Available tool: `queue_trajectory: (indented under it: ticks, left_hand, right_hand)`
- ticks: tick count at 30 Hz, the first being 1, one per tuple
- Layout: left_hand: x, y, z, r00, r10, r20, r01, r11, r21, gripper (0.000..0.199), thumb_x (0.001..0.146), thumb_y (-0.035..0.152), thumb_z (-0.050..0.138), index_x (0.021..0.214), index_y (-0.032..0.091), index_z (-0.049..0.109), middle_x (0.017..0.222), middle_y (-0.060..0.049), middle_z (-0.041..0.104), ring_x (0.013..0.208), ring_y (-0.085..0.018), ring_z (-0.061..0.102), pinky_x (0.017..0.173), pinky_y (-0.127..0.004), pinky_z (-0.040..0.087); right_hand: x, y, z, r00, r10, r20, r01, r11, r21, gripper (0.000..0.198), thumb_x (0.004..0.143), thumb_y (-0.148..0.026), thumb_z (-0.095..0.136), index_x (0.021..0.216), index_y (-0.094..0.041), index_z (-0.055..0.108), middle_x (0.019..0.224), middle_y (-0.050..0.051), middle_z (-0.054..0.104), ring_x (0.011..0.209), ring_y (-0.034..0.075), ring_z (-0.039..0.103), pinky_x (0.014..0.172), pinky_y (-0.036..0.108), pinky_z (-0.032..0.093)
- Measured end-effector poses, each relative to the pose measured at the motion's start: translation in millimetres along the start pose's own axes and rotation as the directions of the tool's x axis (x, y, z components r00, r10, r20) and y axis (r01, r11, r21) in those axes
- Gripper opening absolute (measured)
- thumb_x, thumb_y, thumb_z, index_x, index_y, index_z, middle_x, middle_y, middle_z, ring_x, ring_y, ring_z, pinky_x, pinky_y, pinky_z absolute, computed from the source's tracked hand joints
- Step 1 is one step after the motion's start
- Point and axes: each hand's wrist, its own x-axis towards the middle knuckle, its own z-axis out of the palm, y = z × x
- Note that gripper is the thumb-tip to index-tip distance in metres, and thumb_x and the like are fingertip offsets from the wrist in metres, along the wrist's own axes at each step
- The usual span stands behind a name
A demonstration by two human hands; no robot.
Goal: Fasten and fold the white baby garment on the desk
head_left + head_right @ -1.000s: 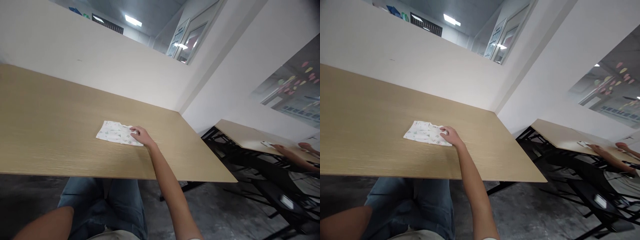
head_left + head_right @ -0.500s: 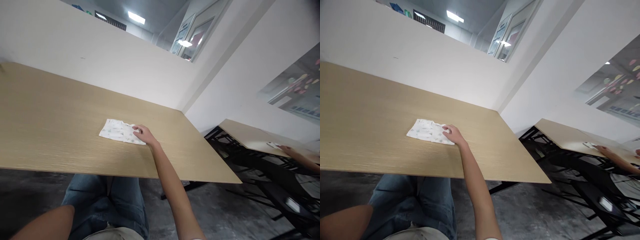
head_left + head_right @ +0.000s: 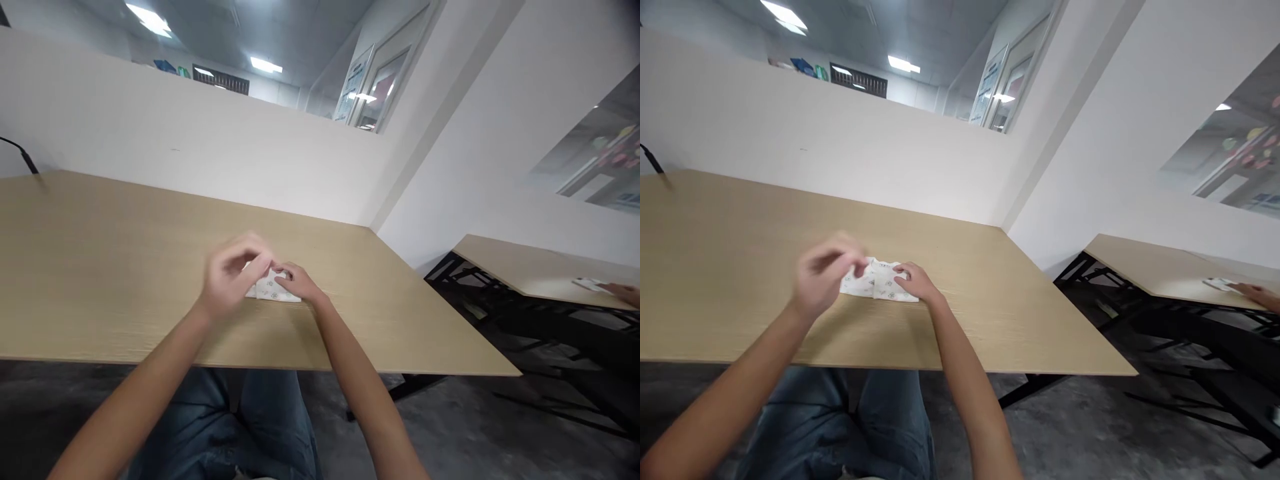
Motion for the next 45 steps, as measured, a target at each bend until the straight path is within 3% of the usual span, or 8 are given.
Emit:
queue_trajectory:
  ticks: [2, 6, 9, 15, 21, 45]
  left_hand:
    - [7, -38, 1, 0.99, -0.095, 0.108, 0.085, 0.992, 0.092, 0.028, 0.098, 0.039, 0.058, 0.084, 0.019, 0.072, 0.079, -0.003, 0.069, 0.068, -0.014, 0.062, 0.063, -0.028, 0.05]
    - [-2, -125, -6, 0.925, -0.289, 0.247, 0.167, 0.893, 0.418, 0.026, 0.092, 0.037, 0.059, 0.084, 0.017, 0.073, 0.078, -0.004, 0.069, 0.071, -0.015, 0.058, 0.067, -0.029, 0.046]
    - [-19, -154, -17, 0.876, -0.351, 0.33, 0.174, 0.869, 0.463, 0.025, 0.088, 0.036, 0.06, 0.091, 0.017, 0.076, 0.086, -0.005, 0.07, 0.079, -0.017, 0.059, 0.073, -0.029, 0.046]
    - [-27, -151, -21, 0.805, -0.431, 0.408, 0.224, 0.858, 0.463, 0.028, 0.079, 0.025, 0.06, 0.099, 0.019, 0.078, 0.098, -0.005, 0.07, 0.077, -0.016, 0.058, 0.072, -0.029, 0.045]
    - [-26, -150, -22, 0.769, -0.437, 0.466, 0.206, 0.86, 0.466, 0.034, 0.076, 0.022, 0.06, 0.105, 0.02, 0.078, 0.101, -0.005, 0.068, 0.082, -0.017, 0.059, 0.076, -0.03, 0.047]
    - [-30, -150, -24, 0.757, -0.437, 0.485, 0.188, 0.857, 0.479, 0.037, 0.076, 0.02, 0.059, 0.108, 0.022, 0.077, 0.101, -0.005, 0.062, 0.083, -0.018, 0.058, 0.08, -0.032, 0.048]
  right_hand:
    - [1, 3, 2, 1.0, -0.013, -0.003, 0.013, 1.0, 0.009, 0.033, 0.088, -0.03, 0.066, 0.118, -0.019, 0.072, 0.114, 0.007, 0.07, 0.079, 0.014, 0.055, 0.082, 0.032, 0.046]
    - [0, 7, 2, 1.0, -0.01, 0.006, 0.01, 1.0, 0.021, 0.033, 0.088, -0.03, 0.066, 0.118, -0.018, 0.072, 0.113, 0.009, 0.071, 0.076, 0.014, 0.054, 0.079, 0.032, 0.047]
    - [-2, 5, 0, 1.0, -0.012, 0.008, 0.012, 1.0, 0.01, 0.034, 0.087, -0.03, 0.065, 0.118, -0.017, 0.072, 0.114, 0.009, 0.07, 0.078, 0.015, 0.055, 0.079, 0.032, 0.047]
    - [-4, -2, -3, 1.0, 0.027, 0.007, -0.027, 1.0, 0.011, 0.035, 0.086, -0.03, 0.065, 0.118, -0.017, 0.072, 0.118, 0.01, 0.07, 0.081, 0.016, 0.056, 0.08, 0.033, 0.047]
    - [-2, 4, 0, 0.999, 0.03, -0.015, -0.03, 0.999, 0.025, 0.037, 0.086, -0.032, 0.065, 0.119, -0.017, 0.072, 0.12, 0.01, 0.072, 0.08, 0.016, 0.056, 0.08, 0.033, 0.048]
    - [-4, -1, -1, 0.999, 0.032, -0.016, -0.032, 0.999, 0.028, 0.038, 0.084, -0.034, 0.065, 0.118, -0.018, 0.073, 0.116, 0.01, 0.072, 0.077, 0.016, 0.055, 0.077, 0.033, 0.048]
